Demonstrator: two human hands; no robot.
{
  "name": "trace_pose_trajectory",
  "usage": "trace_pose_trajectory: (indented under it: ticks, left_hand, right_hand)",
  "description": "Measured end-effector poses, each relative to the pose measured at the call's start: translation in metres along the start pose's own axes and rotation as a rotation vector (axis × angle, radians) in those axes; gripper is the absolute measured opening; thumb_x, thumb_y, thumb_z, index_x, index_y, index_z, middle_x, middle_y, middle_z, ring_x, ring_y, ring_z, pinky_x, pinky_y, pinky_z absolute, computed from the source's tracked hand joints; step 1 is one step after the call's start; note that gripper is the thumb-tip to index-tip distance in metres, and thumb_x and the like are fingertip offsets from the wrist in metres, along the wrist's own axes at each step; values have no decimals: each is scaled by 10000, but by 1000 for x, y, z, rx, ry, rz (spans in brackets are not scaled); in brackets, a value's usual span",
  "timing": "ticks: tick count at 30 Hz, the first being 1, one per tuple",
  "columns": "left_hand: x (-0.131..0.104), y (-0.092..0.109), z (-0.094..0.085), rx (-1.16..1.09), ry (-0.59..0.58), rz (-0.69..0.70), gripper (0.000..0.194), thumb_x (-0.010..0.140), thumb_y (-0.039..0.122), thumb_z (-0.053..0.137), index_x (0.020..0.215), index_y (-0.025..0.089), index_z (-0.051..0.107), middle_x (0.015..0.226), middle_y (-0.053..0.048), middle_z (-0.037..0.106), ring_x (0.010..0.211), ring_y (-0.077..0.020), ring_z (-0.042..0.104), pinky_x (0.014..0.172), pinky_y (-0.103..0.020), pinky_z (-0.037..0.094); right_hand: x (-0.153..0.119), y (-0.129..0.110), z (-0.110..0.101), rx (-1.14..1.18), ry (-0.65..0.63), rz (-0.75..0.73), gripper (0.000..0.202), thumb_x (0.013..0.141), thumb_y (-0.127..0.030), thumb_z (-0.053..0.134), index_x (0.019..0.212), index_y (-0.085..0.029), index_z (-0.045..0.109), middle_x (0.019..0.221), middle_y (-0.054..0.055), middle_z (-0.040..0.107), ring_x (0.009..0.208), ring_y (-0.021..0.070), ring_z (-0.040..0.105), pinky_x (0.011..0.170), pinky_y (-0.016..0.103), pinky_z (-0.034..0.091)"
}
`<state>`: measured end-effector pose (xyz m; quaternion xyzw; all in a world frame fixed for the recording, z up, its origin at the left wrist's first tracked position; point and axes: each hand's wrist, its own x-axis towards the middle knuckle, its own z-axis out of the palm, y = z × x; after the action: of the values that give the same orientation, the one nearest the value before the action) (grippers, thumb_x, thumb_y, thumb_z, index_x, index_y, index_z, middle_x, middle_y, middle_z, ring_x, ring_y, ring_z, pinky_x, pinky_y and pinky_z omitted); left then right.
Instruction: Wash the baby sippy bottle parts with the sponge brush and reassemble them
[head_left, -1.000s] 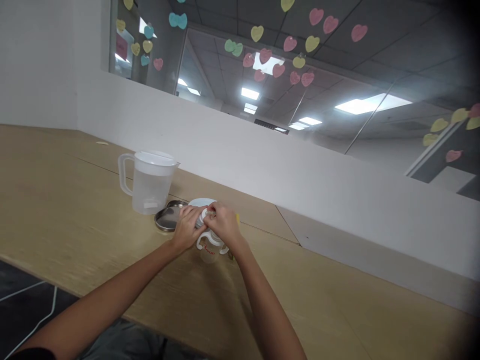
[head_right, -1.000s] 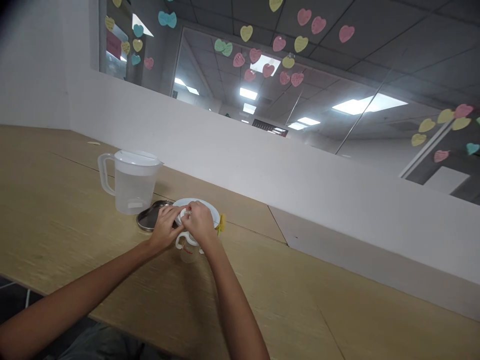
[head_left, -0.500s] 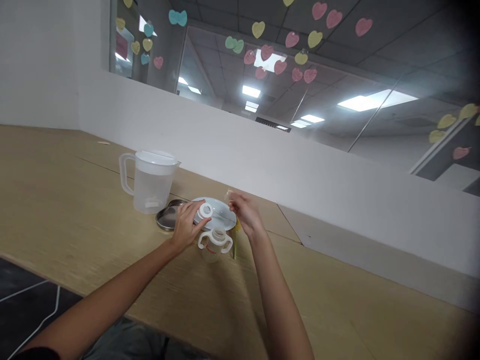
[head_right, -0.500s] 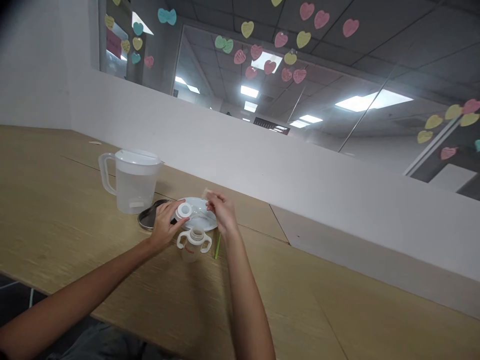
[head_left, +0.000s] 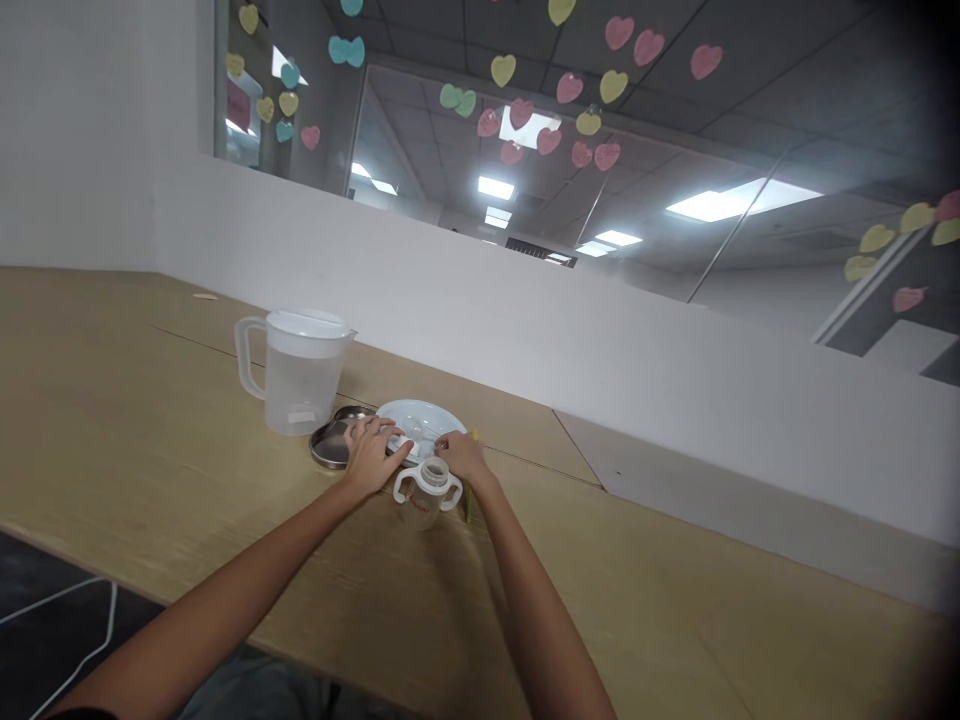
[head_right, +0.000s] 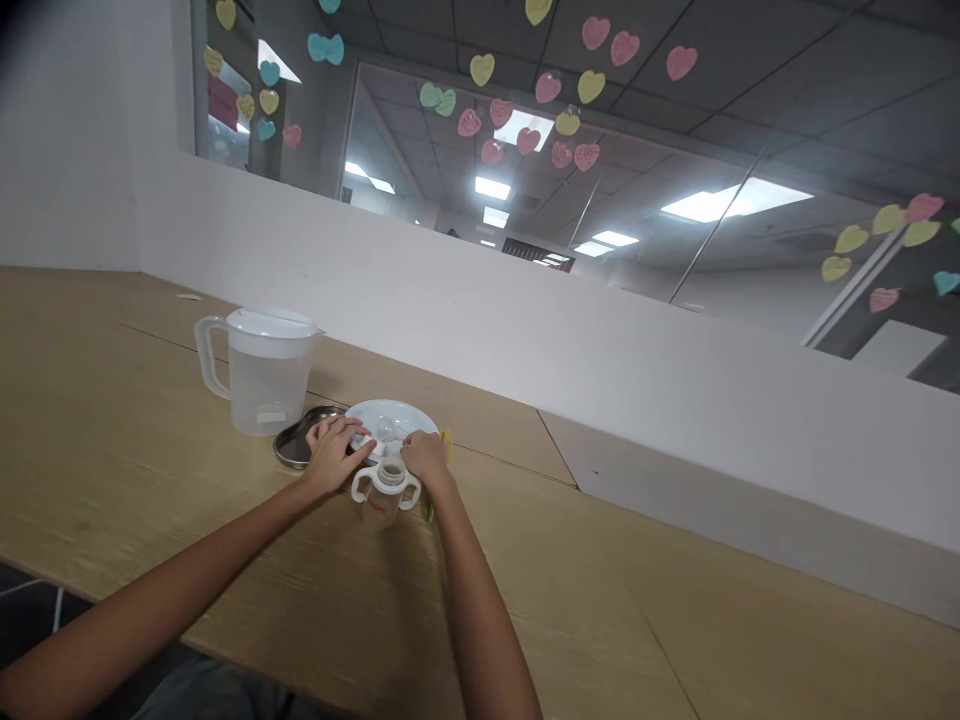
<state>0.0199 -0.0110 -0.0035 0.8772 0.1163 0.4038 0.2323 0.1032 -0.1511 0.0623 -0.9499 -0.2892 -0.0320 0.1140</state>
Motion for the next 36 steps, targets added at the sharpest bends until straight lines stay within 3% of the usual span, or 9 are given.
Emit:
trace_pose_trajectory:
  ticks: [5, 13, 27, 32, 36]
  left_hand:
    - [-1, 1, 1, 57, 2, -56, 241, 798, 454, 554, 854, 273, 701, 1221, -60, 544, 1208, -299, 363, 990, -518, 209]
    - [-3, 0, 4, 106, 18, -42, 280, 808, 446, 528, 856, 241, 712, 1275, -97, 492, 1236, -317, 327, 1001, -516, 221]
    - [-3, -3, 7, 126, 19, -17, 290, 829, 446, 500, 872, 237, 696, 1269, -106, 489, 1227, -306, 336, 988, -504, 243]
    - [-4, -2, 8, 112, 25, -7, 289, 835, 441, 493, 804, 233, 691, 1253, -98, 501, 1220, -306, 339, 990, -509, 234]
    - [0, 1, -2, 73, 98, 16, 248, 849, 401, 479, 915, 257, 670, 1259, -78, 494, 1198, -286, 367, 1001, -485, 227]
  right_hand:
    - [3, 1, 4, 17, -34, -32, 315, 771, -199, 524, 1063, -190, 642, 1072, 74, 662, 1006, 200, 579, 832, 281, 348]
    - [6, -1, 8, 38, -44, 5, 203, 770, -237, 537, 888, -180, 692, 953, 73, 693, 951, 208, 601, 812, 289, 337]
    - [7, 5, 5, 136, -63, -40, 278, 811, -184, 485, 1013, -195, 675, 1105, 53, 651, 1060, 190, 563, 859, 248, 354]
    - [6, 5, -1, 196, -66, -45, 285, 802, -170, 484, 1023, -178, 664, 1024, 51, 677, 939, 167, 603, 776, 222, 386]
    - [0, -1, -21, 246, -43, -75, 309, 803, -141, 452, 1038, -166, 650, 868, 33, 698, 786, 137, 607, 701, 211, 392]
